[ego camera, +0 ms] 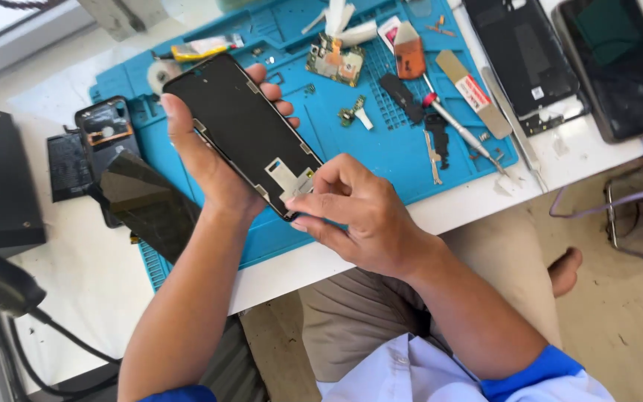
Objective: Repairing a mobile phone by separating the screen from the frame and cleaning components
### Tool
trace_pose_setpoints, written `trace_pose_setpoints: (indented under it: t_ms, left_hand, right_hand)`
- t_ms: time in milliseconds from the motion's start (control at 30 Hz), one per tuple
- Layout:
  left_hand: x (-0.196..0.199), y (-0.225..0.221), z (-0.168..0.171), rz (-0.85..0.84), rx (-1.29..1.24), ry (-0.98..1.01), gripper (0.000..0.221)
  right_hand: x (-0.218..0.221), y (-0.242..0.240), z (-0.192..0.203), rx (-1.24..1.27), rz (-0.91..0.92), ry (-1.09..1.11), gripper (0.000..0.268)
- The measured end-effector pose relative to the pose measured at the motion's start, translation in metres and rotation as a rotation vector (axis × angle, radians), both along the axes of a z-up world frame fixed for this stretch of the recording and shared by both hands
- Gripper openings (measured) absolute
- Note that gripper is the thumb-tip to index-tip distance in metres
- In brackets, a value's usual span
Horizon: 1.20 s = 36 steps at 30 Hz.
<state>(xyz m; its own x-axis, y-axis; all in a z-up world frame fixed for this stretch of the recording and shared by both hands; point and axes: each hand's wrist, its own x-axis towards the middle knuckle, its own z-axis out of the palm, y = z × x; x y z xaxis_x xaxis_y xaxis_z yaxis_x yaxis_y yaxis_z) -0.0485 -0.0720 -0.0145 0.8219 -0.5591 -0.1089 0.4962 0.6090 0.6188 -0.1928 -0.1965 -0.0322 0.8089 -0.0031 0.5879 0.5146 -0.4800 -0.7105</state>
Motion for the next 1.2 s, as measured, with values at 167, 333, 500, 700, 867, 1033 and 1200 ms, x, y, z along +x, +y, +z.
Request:
trace_pose_setpoints:
  t_ms: [167,333,500,700,867,1033,1200]
  left_hand:
    - [-0.013,-0.008,0.014,-0.016,0.118,0.070,0.089]
    - [-0.018,-0.008,0.021,-0.008,0.185,0.034,0.091]
    - [-0.022,-0.011,0.023,0.025,0.208,0.026,0.093]
    - [-0.025,-0.002,0.003,-0.032,0.152,-0.113,0.093]
    - [-0.026,-0.001,-0.009,0.036,0.231,-0.170,0.091]
    - [-0.023,0.002,-0.015,0.099,0.232,-0.144,0.090]
    - [-0.019,0.006,-0.026,0.142,0.217,-0.234,0.081]
  right_hand:
    - [-0.008,0.009,-0.013,0.012,-0.032,-0.056,0.015]
    - [-0.006,0.016,-0.013,-0.055,-0.141,-0.124,0.007]
    - [-0.007,0.013,-0.006,-0.118,-0.170,-0.128,0.011]
    - [-0.009,0.008,-0.001,-0.123,-0.190,-0.150,0.012]
    - [-0.009,0.007,-0.002,-0.136,-0.197,-0.170,0.012]
    - [-0.007,0.007,-0.006,-0.096,-0.205,-0.158,0.015]
    - [-0.012,0.003,-0.006,0.009,-0.211,-0.002,0.009]
